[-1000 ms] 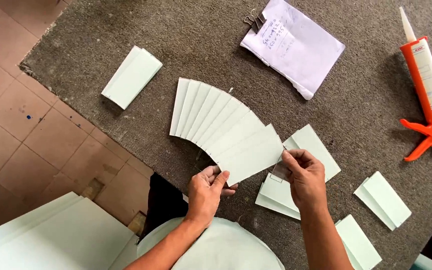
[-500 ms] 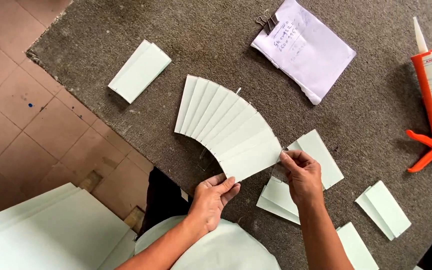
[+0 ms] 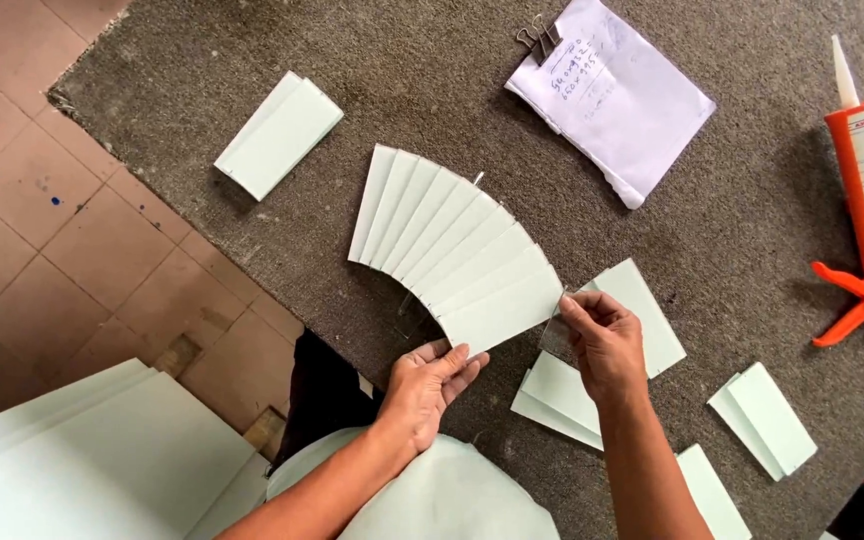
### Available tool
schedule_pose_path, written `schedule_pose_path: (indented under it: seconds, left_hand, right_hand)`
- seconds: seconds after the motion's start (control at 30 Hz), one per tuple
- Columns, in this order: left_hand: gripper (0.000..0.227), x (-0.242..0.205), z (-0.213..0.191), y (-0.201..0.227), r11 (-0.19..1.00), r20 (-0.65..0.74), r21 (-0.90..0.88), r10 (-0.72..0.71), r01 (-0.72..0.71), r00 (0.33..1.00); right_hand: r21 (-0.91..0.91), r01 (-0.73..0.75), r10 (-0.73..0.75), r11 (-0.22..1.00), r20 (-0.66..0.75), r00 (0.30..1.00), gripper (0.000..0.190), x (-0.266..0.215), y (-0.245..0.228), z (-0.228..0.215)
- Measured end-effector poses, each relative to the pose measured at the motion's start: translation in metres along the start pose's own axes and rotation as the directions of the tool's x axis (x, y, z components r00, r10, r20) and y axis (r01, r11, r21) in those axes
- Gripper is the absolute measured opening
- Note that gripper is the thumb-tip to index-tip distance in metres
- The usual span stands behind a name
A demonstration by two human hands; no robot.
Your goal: Measuring, marking, and arranging small glass pieces on a workshop table, followed by applying sealant using a caulking gun.
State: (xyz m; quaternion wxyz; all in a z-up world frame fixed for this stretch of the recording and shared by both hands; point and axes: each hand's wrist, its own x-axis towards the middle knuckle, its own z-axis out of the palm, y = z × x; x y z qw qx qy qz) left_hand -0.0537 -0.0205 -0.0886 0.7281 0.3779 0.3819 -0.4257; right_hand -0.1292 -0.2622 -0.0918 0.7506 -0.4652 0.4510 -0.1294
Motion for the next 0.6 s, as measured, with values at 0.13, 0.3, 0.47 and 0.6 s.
schedule_pose_path:
  seconds: [0.13,0.3,0.47,0.6]
  left_hand:
    - [0.025,-0.0015,0.0022,0.0022,1.0,0.004,0.002,0.006,-0.006,1.0]
    - [0.028,-0.0016,0.0022,0.0037,1.0,0.004,0.025,0.018,-0.018,1.0]
    - [0.03,-0.0017,0.0023,0.0047,0.999,0.002,0.024,0.026,-0.026,1.0]
    - [0.031,0.001,0.0003,0.0033,0.999,0.013,0.023,0.029,-0.029,0.999]
  right_hand:
    - [-0.007,0.007,-0.007,1.0,0.017,1.0,0.006,0.0008,-0.0015,0.0006]
    - [-0.031,0.015,-0.015,0.999,0.025,1.0,0.007,0.0032,-0.0001,-0.0004]
    - [-0.03,0.018,-0.017,0.999,0.036,0.999,0.005,0.0019,-0.0012,0.0016]
    - [-0.031,0.017,-0.016,0.999,0.041,0.999,0.006,0.0015,-0.0029,0.0011]
